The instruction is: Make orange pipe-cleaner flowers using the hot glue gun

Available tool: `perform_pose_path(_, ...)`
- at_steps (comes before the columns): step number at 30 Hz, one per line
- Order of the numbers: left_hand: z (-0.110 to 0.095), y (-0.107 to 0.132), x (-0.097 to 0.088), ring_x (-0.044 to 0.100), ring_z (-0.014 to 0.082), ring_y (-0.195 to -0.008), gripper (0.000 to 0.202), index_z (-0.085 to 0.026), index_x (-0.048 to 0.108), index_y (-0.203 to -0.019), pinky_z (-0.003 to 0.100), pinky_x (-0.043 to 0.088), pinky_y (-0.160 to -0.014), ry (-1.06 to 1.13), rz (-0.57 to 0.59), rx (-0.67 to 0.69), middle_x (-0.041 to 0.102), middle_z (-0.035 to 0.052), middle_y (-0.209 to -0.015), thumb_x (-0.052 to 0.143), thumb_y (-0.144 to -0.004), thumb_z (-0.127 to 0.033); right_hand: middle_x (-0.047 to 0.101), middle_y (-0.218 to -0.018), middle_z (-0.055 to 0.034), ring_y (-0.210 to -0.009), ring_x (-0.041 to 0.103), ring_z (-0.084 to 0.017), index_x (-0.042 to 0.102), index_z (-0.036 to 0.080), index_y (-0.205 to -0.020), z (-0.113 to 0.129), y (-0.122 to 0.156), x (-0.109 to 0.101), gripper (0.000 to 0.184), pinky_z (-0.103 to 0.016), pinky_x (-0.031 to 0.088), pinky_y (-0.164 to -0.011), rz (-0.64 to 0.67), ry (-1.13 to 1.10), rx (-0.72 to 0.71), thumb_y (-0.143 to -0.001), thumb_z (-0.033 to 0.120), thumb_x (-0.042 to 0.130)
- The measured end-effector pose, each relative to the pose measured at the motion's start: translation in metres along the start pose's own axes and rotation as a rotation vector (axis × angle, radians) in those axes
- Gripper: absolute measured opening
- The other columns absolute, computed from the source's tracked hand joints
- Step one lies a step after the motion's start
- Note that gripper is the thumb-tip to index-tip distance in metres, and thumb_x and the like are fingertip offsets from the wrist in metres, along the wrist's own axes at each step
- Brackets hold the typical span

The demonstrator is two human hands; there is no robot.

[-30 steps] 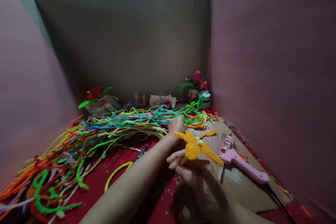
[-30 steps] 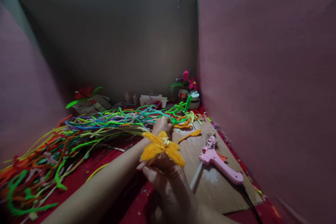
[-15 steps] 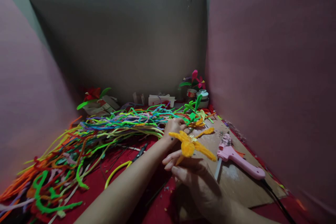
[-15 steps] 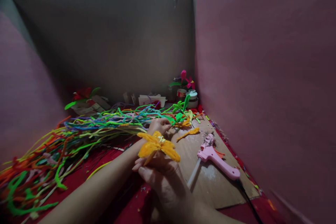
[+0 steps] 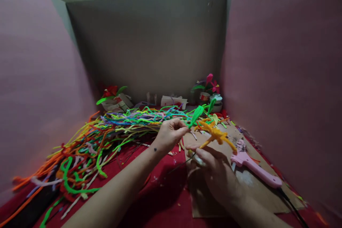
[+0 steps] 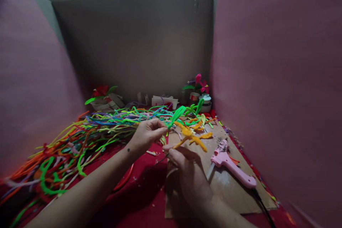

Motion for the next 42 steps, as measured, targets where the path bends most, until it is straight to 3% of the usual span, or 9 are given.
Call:
perform_pose_path(9, 0.003, 0.056, -0.021, 0.044, 0.0097, -0.057, 0.014, -0.018, 0.052, -0.064, 0.021, 0.036, -0.056, -0.248, -0.168, 0.242, 0.051, -0.0016, -0.061, 0.052, -0.078, -0.02, 0.064, -0.065, -0.0027, -0.061, 0.054, -0.016, 0.073, 0.025, -0.071, 0.019, -0.014, 0.021, 0.015, -0.028, 0.046, -0.056, -0.111, -0.107, 0.068, -0.073, 0.032, 0.06)
perform_pose_path(15, 0.011, 0.076, -0.028, 0.047, 0.0117, -0.061, 0.015, -0.019, 0.052, -0.07, 0.023, 0.035, -0.06, -0.493, -0.093, 0.392, 0.053, 0.0013, -0.068, 0.044, -0.082, -0.016, 0.068, -0.078, -0.0043, -0.068, 0.058, -0.018, 0.072, 0.024, -0.09, 0.01, -0.012, 0.034, 0.019, -0.03, 0.047, -0.06, 0.009, -0.255, 0.166, -0.074, 0.029, 0.062)
perform_pose_path(17, 0.014, 0.08, -0.03, 0.048, 0.0111, -0.061, 0.01, -0.02, 0.054, -0.085, 0.023, 0.036, -0.06, -0.466, -0.058, 0.344, 0.056, 0.0011, -0.073, 0.045, -0.082, -0.016, 0.069, -0.081, -0.0047, -0.072, 0.06, -0.019, 0.072, 0.023, -0.091, 0.003, -0.011, 0.036, 0.019, -0.032, 0.047, -0.068, 0.049, -0.291, 0.196, -0.075, 0.028, 0.063)
perform_pose_path(22, 0.014, 0.084, -0.033, 0.044, 0.0088, -0.055, 0.038, -0.021, 0.045, -0.11, 0.02, 0.035, -0.053, -0.159, -0.021, 0.103, 0.051, -0.0041, -0.068, 0.054, -0.074, -0.016, 0.069, -0.092, -0.003, -0.095, 0.058, -0.023, 0.073, 0.025, -0.083, -0.001, -0.01, 0.038, 0.015, -0.036, 0.043, -0.086, 0.037, -0.196, 0.091, -0.069, 0.029, 0.069)
perform_pose_path(27, 0.01, 0.079, -0.04, 0.04, 0.0057, -0.054, 0.02, -0.015, 0.054, -0.089, 0.018, 0.031, -0.05, 0.228, 0.062, -0.092, 0.049, -0.0033, -0.067, 0.059, -0.074, -0.027, 0.069, -0.085, -0.002, -0.086, 0.058, -0.019, 0.073, 0.026, -0.083, -0.003, -0.013, 0.039, 0.014, -0.035, 0.041, -0.085, 0.059, -0.1, 0.034, -0.071, 0.026, 0.067)
perform_pose_path(30, 0.018, 0.075, -0.047, 0.031, 0.0033, -0.047, 0.027, -0.012, 0.06, -0.078, 0.017, 0.02, -0.043, 0.394, 0.105, -0.225, 0.043, -0.0049, -0.058, 0.056, -0.077, -0.04, 0.069, -0.081, -0.0014, -0.081, 0.057, -0.018, 0.074, 0.025, -0.082, -0.001, -0.015, 0.041, 0.013, -0.033, 0.041, -0.081, 0.081, -0.093, 0.037, -0.071, 0.025, 0.066)
perform_pose_path(33, 0.028, 0.074, -0.051, 0.031, 0.0031, -0.044, 0.024, -0.011, 0.062, -0.073, 0.019, 0.017, -0.042, 0.536, 0.23, -0.331, 0.041, -0.0056, -0.053, 0.065, -0.069, -0.035, 0.069, -0.078, -0.001, -0.078, 0.056, -0.017, 0.074, 0.024, -0.078, 0.001, -0.015, 0.044, 0.011, -0.032, 0.041, -0.077, 0.089, -0.143, 0.102, -0.069, 0.024, 0.068)
perform_pose_path(38, 0.03, 0.075, -0.052, 0.035, 0.0035, -0.043, 0.015, -0.01, 0.063, -0.069, 0.021, 0.022, -0.044, 0.587, 0.315, -0.407, 0.047, -0.0043, -0.053, 0.069, -0.059, -0.02, 0.069, -0.078, -0.0009, -0.076, 0.055, -0.016, 0.074, 0.023, -0.078, 0.001, -0.015, 0.045, 0.01, -0.031, 0.039, -0.075, 0.154, -0.16, 0.121, -0.07, 0.023, 0.068)
perform_pose_path(42, 0.03, 0.073, -0.049, 0.035, 0.0035, -0.044, 0.015, -0.009, 0.064, -0.065, 0.021, 0.021, -0.044, 0.479, 0.242, -0.396, 0.048, -0.0037, -0.053, 0.07, -0.058, -0.02, 0.069, -0.078, -0.0018, -0.076, 0.054, -0.017, 0.074, 0.021, -0.078, -0.002, -0.017, 0.043, 0.01, -0.031, 0.039, -0.075, 0.166, -0.131, 0.127, -0.071, 0.023, 0.067)
Point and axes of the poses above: each hand's wrist, its own y-axis away from the middle knuckle, its own x-axis out of the palm, z = x × y, the point moved 2 cm from there along -y, towards the middle knuckle
